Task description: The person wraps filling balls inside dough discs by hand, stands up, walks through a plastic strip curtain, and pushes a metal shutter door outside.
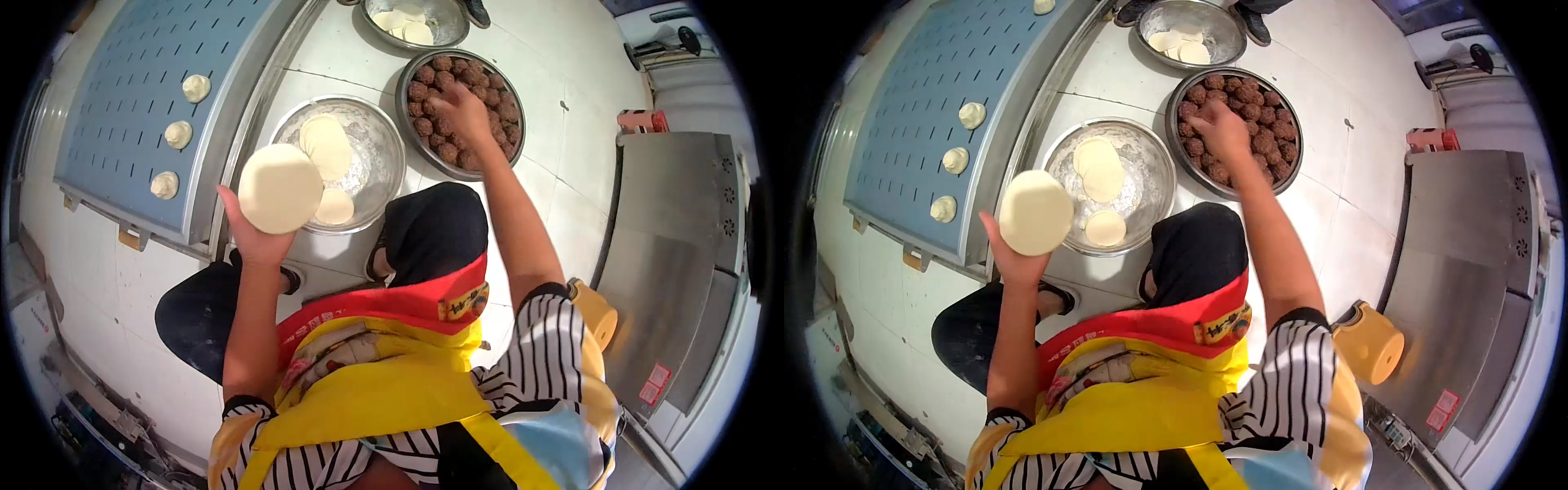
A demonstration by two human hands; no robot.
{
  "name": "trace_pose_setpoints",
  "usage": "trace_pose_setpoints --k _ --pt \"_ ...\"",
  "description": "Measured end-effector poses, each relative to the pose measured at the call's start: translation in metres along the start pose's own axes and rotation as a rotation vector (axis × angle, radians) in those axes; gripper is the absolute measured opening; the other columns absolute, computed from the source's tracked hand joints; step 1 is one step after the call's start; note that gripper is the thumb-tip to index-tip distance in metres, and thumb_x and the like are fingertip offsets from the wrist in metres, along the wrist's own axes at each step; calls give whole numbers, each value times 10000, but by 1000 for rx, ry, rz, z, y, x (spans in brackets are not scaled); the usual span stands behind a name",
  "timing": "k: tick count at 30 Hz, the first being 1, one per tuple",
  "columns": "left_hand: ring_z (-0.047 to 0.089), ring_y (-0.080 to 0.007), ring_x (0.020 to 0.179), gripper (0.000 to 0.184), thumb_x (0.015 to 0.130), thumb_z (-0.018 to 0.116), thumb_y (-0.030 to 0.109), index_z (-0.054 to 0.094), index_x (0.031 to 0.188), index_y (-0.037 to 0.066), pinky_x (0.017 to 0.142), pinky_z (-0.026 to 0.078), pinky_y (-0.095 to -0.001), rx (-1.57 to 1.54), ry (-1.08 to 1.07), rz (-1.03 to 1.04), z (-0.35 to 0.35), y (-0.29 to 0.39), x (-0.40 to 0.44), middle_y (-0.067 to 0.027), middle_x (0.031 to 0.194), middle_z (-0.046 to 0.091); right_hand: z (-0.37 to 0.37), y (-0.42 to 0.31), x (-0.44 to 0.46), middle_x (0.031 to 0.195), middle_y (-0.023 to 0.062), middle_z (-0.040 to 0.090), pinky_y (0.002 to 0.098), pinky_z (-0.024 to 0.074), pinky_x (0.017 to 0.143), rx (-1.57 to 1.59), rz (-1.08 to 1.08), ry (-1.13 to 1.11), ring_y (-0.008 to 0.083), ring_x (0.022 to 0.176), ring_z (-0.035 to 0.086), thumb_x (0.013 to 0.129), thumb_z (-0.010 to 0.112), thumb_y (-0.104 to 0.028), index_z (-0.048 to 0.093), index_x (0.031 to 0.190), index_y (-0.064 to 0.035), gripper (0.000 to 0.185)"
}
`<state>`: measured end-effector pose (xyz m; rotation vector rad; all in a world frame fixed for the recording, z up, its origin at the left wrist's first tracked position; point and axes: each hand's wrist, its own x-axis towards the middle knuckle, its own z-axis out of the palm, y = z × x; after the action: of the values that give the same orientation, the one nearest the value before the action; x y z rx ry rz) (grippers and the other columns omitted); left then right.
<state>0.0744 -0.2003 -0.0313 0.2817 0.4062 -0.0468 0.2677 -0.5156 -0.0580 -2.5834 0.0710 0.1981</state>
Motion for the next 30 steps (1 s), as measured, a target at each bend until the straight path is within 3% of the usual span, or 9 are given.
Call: trace_pose_setpoints --k 2,8,13,17,23,25,26,27,30 --pt "439 -288 1230 773 877 345 663 386 1355 57 1051 323 -462 2 100 -36 -12 0 6 -120 1346 455 33 109 24 985 187 647 408 478 833 -211 -71 -18 356 929 614 749 714 -331 586 1140 -47 500" --pt "456 -281 1216 716 899 347 626 413 1339 65 1045 333 -453 -58 87 -118 -39 -7 29 -118 1335 471 71 176 29 1174 206 572 424 442 931 -385 -37 -156 353 1083 551 744 710 -300 524 1233 -59 576" --pt "451 -285 1221 688 914 336 604 425 1327 60 1046 331 -454 -67 35 -147 -40 -11 44 -121 1333 473 71 167 51 1212 199 557 412 427 957 -375 172 -376 344 1149 508 737 712 -302 479 1293 -70 646" --pt "447 -287 1225 691 913 332 606 429 1322 57 1047 330 -462 -47 60 -146 -41 -14 51 -124 1327 478 82 188 52 1195 190 567 416 432 944 -507 119 -221 336 1104 546 699 742 -295 510 1236 -66 628" --pt "462 -286 1208 688 916 320 608 435 1314 58 1044 332 -464 -53 147 -201 -43 -23 56 -122 1312 489 75 176 47 1126 165 615 404 461 878 -314 187 -246 324 1031 594 689 723 -165 520 1184 -19 555" --pt "469 -287 1202 691 917 310 610 430 1317 60 1040 340 -460 -14 238 -197 -40 -27 57 -121 1309 491 75 195 49 1034 206 635 411 477 852 -149 81 -100 331 990 614 659 755 -221 530 1152 -11 581" --pt "472 -288 1199 692 918 305 611 427 1319 61 1038 344 -457 4 288 -189 -38 -27 57 -120 1307 492 62 179 45 1009 181 651 379 488 820 118 197 -130 298 942 634 664 744 -197 552 1114 -3 526" --pt "474 -287 1198 696 917 301 614 424 1321 61 1035 349 -455 -10 241 -181 -42 -26 59 -119 1308 492 38 123 31 981 168 656 361 488 788 -15 196 -70 271 904 635 667 736 -167 551 1097 5 499" --pt "477 -287 1199 716 912 285 626 410 1330 58 1032 357 -448 -52 123 -168 -45 -37 64 -119 1310 490 -7 42 12 893 48 590 279 467 726 324 -39 -372 144 773 564 698 716 -117 537 1056 -7 415"
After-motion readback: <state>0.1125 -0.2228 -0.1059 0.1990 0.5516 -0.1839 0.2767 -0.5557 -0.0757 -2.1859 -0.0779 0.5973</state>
